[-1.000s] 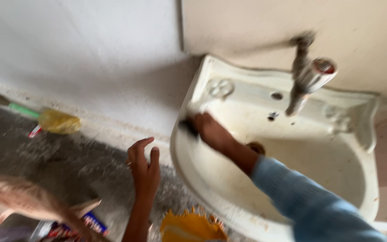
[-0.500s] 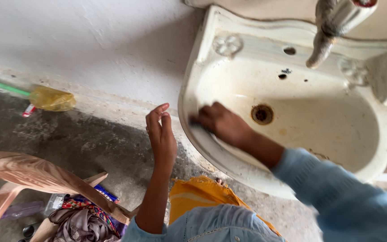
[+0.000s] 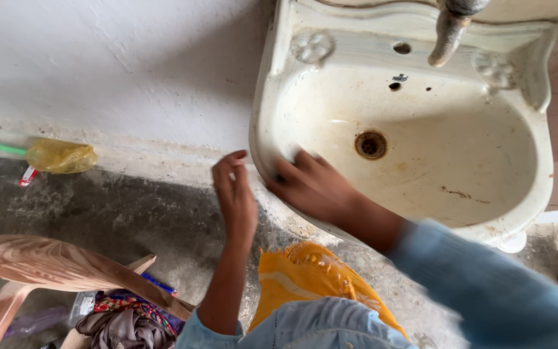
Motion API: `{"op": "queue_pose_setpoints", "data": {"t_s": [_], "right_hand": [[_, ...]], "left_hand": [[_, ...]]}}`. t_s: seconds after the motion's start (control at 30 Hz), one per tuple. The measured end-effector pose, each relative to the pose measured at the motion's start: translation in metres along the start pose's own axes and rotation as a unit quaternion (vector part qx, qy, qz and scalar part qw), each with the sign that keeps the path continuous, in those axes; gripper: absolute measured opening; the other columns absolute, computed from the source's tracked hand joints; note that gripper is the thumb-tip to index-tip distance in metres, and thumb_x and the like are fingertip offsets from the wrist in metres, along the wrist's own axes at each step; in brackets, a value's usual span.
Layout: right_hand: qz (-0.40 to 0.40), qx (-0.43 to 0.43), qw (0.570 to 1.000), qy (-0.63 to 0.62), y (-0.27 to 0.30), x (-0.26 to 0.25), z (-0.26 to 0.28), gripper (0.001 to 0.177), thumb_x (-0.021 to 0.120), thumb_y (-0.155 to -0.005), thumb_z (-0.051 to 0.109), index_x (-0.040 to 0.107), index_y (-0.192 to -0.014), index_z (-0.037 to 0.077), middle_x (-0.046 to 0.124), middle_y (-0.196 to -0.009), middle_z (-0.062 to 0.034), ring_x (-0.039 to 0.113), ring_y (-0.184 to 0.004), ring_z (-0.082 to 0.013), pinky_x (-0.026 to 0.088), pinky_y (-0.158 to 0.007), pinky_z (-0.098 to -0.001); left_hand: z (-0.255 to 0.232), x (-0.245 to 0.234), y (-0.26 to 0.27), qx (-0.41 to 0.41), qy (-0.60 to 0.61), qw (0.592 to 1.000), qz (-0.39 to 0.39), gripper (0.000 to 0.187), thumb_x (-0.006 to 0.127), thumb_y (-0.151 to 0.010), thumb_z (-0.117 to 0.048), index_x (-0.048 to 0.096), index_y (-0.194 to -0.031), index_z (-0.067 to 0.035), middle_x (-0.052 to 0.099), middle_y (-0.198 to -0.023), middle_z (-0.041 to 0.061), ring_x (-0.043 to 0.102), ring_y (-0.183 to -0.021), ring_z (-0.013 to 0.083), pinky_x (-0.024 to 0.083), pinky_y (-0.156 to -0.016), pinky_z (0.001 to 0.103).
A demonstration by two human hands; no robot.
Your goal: The person scrubs a white ceramic wall-mounted sink using a dark scouring pad. They clean the basin, rim, and the wall area around the faucet, repeatedly scrubbing the same surfaces.
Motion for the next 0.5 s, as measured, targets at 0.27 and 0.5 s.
{"op": "queue_pose_setpoints", "data": {"t_s": [0.27, 0.5], "right_hand": [[-0.097, 0.048, 0.992, 0.068, 0.076, -0.007, 0.046, 0.038, 0.067, -0.090, 0.017, 0.070, -0.126, 0.005, 0.058, -0.133, -0.0146, 0.058, -0.110, -0.0349, 0.058, -0.084, -0.0430], [-0.047, 0.194, 0.978, 0.056, 0.251, -0.019, 0.031, 0.058, 0.065, -0.084, 0.006, 0.063, -0.142, 0.013, 0.054, -0.133, -0.0161, 0.054, -0.110, -0.0322, 0.054, -0.090, -0.0441]], "left_hand": [[0.000, -0.031, 0.009, 0.057, -0.035, 0.995, -0.075, 0.034, 0.038, -0.109, -0.028, 0.059, -0.122, -0.004, 0.051, -0.127, 0.013, 0.053, -0.100, 0.0204, 0.052, -0.087, 0.038], [-0.005, 0.011, 0.028, 0.067, -0.060, 0.996, 0.001, 0.038, 0.036, -0.109, -0.034, 0.059, -0.124, -0.007, 0.049, -0.133, 0.015, 0.052, -0.121, 0.0249, 0.046, -0.103, 0.046]]}}
Point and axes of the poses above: each hand's wrist, its own y-axis away from the middle knuckle, its own x-axis out of the palm, z = x × y, the point moved 9 cm from there along -y, towards the middle knuckle
